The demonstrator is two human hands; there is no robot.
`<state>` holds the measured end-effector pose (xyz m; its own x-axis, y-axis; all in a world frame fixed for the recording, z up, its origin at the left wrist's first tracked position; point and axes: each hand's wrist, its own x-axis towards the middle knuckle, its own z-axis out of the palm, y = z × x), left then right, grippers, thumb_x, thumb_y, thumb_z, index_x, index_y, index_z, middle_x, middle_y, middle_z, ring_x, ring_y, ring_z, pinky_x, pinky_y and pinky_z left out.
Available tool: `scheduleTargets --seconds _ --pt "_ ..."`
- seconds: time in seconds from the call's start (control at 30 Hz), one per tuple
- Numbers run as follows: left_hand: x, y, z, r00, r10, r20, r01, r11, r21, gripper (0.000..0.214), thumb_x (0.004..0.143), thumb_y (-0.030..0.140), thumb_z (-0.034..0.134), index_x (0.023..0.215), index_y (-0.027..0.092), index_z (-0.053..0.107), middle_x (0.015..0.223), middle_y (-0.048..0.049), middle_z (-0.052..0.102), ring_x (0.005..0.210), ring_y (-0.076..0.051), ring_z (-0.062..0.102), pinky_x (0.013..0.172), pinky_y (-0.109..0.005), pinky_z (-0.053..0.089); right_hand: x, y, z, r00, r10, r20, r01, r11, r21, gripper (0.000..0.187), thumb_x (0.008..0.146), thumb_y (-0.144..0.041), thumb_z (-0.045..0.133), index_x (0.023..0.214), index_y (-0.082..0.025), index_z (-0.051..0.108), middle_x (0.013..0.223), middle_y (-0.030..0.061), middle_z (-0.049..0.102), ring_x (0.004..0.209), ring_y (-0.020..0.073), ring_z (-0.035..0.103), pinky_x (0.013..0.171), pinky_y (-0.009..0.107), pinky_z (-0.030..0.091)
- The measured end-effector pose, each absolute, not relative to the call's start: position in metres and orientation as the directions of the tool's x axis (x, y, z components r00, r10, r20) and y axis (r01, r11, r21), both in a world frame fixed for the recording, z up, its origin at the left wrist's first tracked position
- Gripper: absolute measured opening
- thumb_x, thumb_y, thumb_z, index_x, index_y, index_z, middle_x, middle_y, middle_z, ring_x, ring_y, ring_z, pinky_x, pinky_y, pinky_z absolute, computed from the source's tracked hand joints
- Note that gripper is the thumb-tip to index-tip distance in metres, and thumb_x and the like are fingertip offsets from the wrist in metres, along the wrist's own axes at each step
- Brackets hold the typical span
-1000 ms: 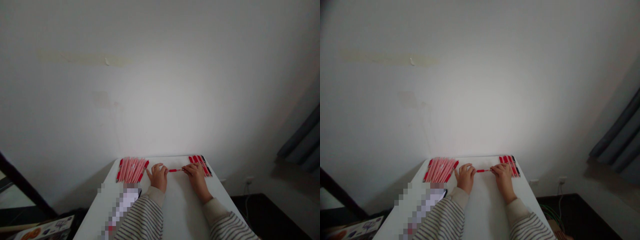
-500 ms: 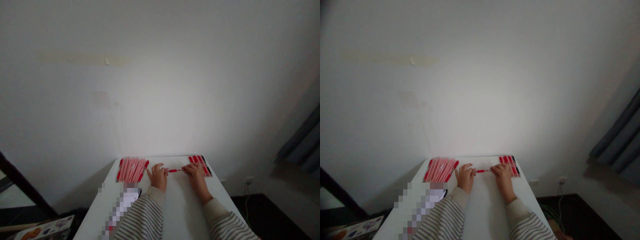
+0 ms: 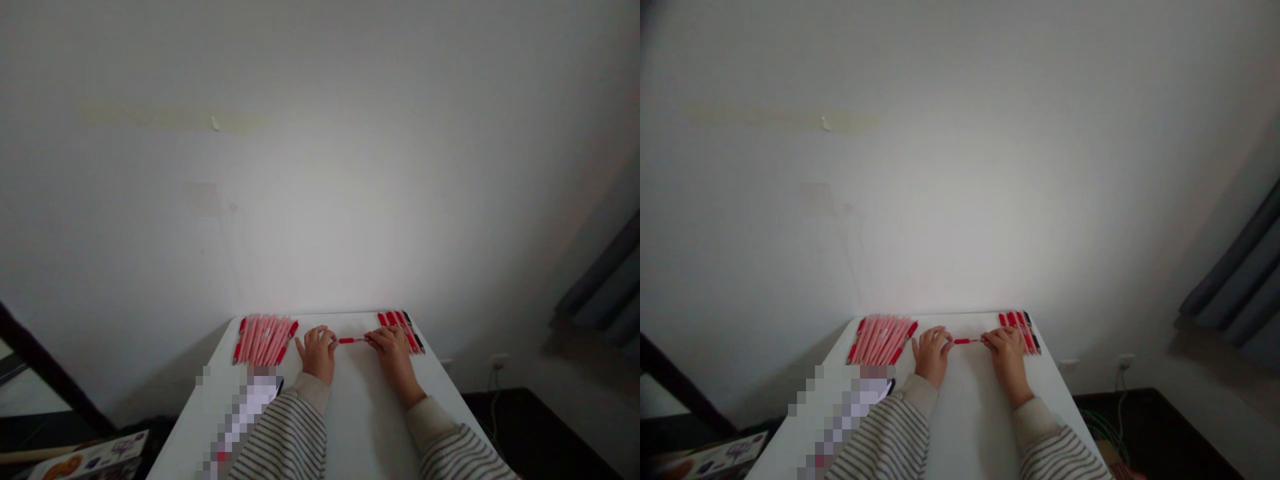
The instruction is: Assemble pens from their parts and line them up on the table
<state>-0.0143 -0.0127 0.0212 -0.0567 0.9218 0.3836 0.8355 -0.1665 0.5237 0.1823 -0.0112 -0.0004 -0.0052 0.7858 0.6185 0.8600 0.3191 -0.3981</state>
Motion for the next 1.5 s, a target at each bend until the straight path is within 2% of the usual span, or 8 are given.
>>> scheduleTargets --seconds 0.17,0.97,1.23,1.5 --pt "-0.015 -0.012 0.02 -0.065 0.917 0.393 0.849 -0.156 0.504 0.018 0.088 0.029 0.048 0.092 0.028 0.066 0.12 -0.0032 0.063 0.118 -0.022 0.048 0.109 -0.064 0.02 0.183 -0.011 -0.001 -0.017 0.779 0.627 0.858 0.334 -0.391 0.022 0.09 -0.036 0.052 0.096 -0.032 0.073 0.094 0.0024 0.071 0.098 0.0246 0.051 0.091 0.043 0.036" --pt "-0.017 -0.009 0.017 -0.121 0.903 0.412 0.869 -0.104 0.483 0.024 0.091 0.03 0.044 0.093 0.027 0.067 0.118 -0.0032 0.064 0.115 -0.023 0.05 0.108 -0.06 0.024 0.185 -0.008 -0.003 -0.015 0.779 0.627 0.856 0.334 -0.394 0.028 0.091 -0.041 0.048 0.096 -0.031 0.073 0.092 0.0041 0.07 0.098 0.0258 0.051 0.088 0.043 0.036" --pt "-0.019 -0.007 0.015 -0.128 0.903 0.41 0.883 -0.084 0.461 0.027 0.092 0.031 0.041 0.096 0.025 0.067 0.118 -0.004 0.065 0.114 -0.024 0.051 0.107 -0.061 0.024 0.186 -0.008 -0.003 -0.013 0.782 0.623 0.855 0.332 -0.398 0.023 0.09 -0.037 0.052 0.095 -0.032 0.073 0.093 0.0024 0.07 0.097 0.0251 0.052 0.089 0.042 0.036" --pt "-0.024 -0.002 0.009 -0.14 0.892 0.429 0.899 -0.067 0.432 0.032 0.092 0.032 0.037 0.101 0.024 0.066 0.115 -0.0058 0.065 0.11 -0.023 0.053 0.104 -0.051 0.03 0.185 -0.011 0.0 -0.002 0.788 0.615 0.852 0.324 -0.412 0.023 0.09 -0.037 0.052 0.096 -0.03 0.073 0.094 0.0028 0.071 0.099 0.0256 0.051 0.09 0.042 0.036"
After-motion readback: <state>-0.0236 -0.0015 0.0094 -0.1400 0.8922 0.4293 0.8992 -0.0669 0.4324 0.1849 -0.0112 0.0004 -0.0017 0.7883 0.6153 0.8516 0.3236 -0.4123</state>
